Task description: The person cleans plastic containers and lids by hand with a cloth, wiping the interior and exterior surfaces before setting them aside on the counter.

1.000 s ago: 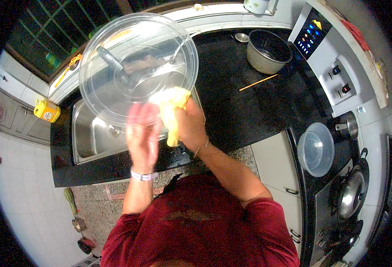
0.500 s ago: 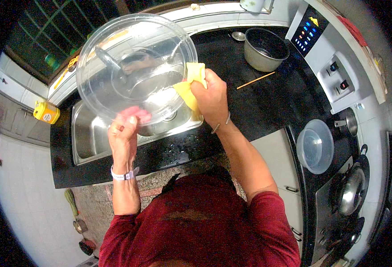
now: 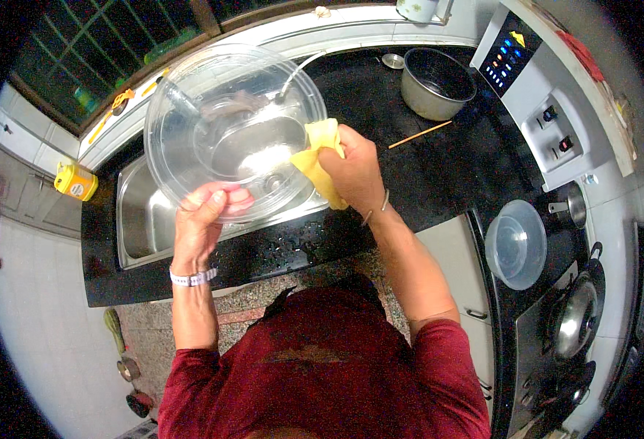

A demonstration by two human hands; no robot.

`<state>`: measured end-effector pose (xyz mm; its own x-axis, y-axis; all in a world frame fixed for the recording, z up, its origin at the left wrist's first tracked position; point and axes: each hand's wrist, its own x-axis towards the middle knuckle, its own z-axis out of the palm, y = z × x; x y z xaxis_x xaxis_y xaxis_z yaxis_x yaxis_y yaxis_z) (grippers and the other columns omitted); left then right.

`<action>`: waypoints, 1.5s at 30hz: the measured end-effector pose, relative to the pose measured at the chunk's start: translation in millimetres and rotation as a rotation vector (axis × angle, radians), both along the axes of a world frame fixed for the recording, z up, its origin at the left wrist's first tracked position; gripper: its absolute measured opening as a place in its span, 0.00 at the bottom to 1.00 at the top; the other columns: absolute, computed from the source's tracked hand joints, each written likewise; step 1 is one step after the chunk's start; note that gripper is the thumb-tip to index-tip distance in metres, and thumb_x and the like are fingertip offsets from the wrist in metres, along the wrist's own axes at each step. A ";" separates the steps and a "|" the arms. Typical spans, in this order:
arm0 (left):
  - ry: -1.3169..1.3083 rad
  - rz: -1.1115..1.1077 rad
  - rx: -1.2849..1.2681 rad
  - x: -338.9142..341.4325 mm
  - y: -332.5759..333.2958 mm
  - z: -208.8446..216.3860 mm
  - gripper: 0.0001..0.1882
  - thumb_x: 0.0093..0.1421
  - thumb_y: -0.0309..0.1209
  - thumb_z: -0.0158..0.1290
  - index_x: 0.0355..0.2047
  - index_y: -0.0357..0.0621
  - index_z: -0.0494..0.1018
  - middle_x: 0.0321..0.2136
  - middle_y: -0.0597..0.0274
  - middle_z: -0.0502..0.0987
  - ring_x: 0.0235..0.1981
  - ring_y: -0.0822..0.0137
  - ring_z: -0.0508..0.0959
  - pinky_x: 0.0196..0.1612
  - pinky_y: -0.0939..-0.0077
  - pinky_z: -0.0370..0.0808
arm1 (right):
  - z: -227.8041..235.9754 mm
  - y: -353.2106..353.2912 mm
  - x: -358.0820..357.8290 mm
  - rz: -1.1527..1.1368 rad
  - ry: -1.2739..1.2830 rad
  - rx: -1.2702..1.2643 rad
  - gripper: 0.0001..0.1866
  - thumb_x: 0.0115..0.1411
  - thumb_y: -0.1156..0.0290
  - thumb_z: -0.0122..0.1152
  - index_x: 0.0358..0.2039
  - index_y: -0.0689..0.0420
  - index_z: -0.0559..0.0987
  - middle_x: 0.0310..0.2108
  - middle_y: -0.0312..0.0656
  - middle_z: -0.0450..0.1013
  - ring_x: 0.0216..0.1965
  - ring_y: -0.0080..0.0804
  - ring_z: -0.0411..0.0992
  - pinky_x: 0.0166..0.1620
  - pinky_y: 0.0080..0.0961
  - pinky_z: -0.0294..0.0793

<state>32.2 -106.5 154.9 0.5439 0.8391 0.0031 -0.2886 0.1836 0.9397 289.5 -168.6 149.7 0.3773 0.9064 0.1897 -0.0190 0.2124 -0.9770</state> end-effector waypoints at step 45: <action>-0.420 -0.091 -0.356 26.5 -51.4 -39.4 0.45 0.60 0.25 0.56 0.71 0.55 0.42 0.68 0.57 0.53 0.64 0.54 0.63 0.62 0.58 0.68 | 26.7 7.1 -98.9 0.108 -1.234 0.504 0.20 0.52 0.60 0.60 0.44 0.56 0.78 0.51 0.44 0.68 0.55 0.48 0.64 0.62 0.61 0.51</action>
